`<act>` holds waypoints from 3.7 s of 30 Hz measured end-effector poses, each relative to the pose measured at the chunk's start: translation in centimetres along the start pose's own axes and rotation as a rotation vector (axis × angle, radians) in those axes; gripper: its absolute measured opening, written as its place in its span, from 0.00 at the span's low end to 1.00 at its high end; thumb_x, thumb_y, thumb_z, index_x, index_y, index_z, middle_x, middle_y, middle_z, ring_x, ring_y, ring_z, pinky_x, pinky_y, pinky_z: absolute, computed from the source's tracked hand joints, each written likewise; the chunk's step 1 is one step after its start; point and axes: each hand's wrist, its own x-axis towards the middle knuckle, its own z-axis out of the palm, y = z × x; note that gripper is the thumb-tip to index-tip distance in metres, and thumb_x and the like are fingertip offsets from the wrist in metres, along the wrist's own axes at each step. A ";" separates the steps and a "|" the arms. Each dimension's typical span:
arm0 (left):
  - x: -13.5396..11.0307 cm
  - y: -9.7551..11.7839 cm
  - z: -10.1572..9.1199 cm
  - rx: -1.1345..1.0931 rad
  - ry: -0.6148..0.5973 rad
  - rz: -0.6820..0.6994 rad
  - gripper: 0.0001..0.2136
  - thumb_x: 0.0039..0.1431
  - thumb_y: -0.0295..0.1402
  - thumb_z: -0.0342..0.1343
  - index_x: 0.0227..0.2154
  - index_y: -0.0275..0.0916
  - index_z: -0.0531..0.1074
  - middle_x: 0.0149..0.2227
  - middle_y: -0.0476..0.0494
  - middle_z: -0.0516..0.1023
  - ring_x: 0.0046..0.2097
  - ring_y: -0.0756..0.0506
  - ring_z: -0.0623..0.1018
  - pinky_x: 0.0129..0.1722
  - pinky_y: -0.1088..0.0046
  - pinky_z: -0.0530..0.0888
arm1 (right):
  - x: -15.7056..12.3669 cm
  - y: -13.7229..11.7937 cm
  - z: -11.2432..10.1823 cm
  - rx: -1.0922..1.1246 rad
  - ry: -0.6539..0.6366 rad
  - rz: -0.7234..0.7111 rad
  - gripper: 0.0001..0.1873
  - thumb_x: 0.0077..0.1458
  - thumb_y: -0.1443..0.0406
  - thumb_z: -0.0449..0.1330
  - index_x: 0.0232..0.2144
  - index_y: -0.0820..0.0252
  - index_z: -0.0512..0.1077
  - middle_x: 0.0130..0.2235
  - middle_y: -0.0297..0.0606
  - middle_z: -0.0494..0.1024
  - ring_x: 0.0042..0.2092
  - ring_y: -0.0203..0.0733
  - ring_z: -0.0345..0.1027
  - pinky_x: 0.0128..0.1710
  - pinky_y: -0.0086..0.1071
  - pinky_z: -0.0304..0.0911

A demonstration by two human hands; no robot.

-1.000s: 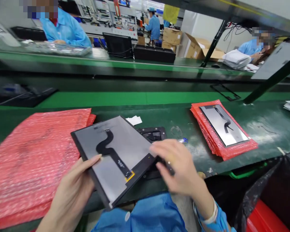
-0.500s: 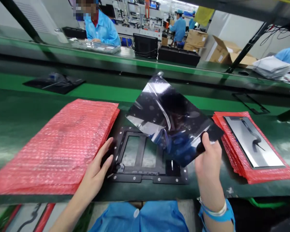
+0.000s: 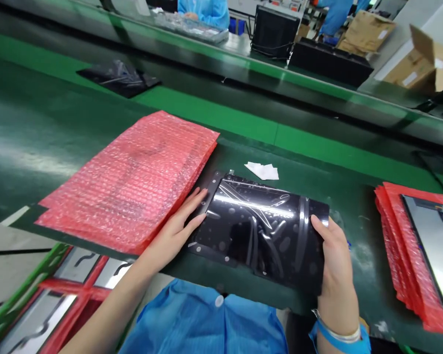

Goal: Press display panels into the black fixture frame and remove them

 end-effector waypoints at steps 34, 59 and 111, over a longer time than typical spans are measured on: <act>0.2 -1.3 1.1 0.155 0.039 0.182 0.18 0.66 0.34 0.46 0.56 0.46 0.69 0.68 0.43 0.55 0.69 0.42 0.52 0.66 0.51 0.52 | 0.5 0.8 0.3 -0.175 -0.028 -0.104 0.18 0.38 0.56 0.71 0.33 0.56 0.75 0.28 0.34 0.79 0.37 0.50 0.76 0.41 0.42 0.72; 0.4 -1.6 1.3 0.203 0.079 0.190 0.18 0.66 0.34 0.46 0.55 0.47 0.71 0.68 0.45 0.56 0.69 0.41 0.54 0.66 0.51 0.54 | 2.6 -3.1 -0.6 -1.631 -0.158 -0.223 0.31 0.61 0.46 0.51 0.12 0.54 0.61 0.10 0.34 0.63 0.18 0.43 0.61 0.25 0.35 0.51; 7.8 4.7 1.7 -0.307 0.427 0.078 0.15 0.51 0.46 0.60 0.34 0.39 0.77 0.36 0.42 0.79 0.43 0.40 0.75 0.47 0.65 0.68 | 7.7 0.8 -0.2 -0.316 -0.385 -0.410 0.34 0.47 0.34 0.55 0.16 0.57 0.58 0.18 0.28 0.58 0.24 0.34 0.51 0.25 0.30 0.50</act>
